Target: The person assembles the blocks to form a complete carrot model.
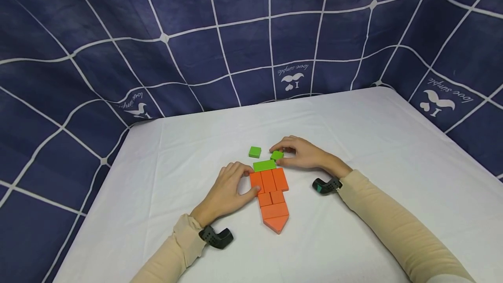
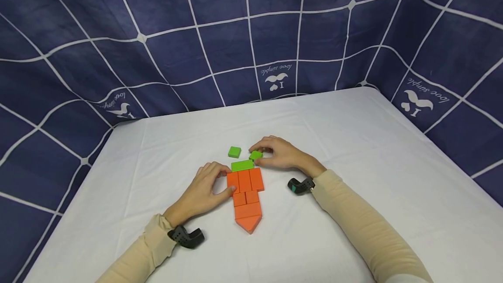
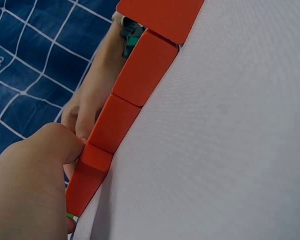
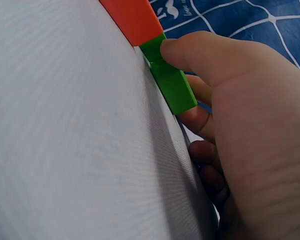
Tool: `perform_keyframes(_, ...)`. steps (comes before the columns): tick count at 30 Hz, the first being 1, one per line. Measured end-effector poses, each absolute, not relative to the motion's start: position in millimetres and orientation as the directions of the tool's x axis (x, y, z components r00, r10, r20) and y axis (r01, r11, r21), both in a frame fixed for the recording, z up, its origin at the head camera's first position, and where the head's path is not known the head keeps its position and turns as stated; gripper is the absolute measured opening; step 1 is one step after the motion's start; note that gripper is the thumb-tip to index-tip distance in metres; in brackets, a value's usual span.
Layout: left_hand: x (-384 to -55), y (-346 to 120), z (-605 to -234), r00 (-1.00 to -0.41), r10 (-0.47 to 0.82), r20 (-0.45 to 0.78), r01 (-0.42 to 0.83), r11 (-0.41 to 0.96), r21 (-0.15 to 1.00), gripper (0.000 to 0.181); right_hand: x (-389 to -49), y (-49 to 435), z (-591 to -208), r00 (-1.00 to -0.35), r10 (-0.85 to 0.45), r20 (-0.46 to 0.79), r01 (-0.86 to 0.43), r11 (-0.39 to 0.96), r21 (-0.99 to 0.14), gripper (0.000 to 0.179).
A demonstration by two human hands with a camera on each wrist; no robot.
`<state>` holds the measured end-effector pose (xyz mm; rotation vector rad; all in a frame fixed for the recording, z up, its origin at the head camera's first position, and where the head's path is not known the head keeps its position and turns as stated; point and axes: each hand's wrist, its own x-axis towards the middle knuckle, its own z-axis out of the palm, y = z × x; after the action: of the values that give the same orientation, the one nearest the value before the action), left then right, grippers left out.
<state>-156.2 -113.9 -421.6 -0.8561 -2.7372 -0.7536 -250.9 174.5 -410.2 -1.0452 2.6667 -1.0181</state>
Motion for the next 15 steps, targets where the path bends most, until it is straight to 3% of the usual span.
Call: perform_keyframes(15,-156.6,-114.6,-421.8,-0.812,0.49,0.317,0.583,0.703,0.408,0.045,-251.1,174.5,-412.8,-0.768,-0.62,0.16,-0.563,0.534,-0.631,0.04)
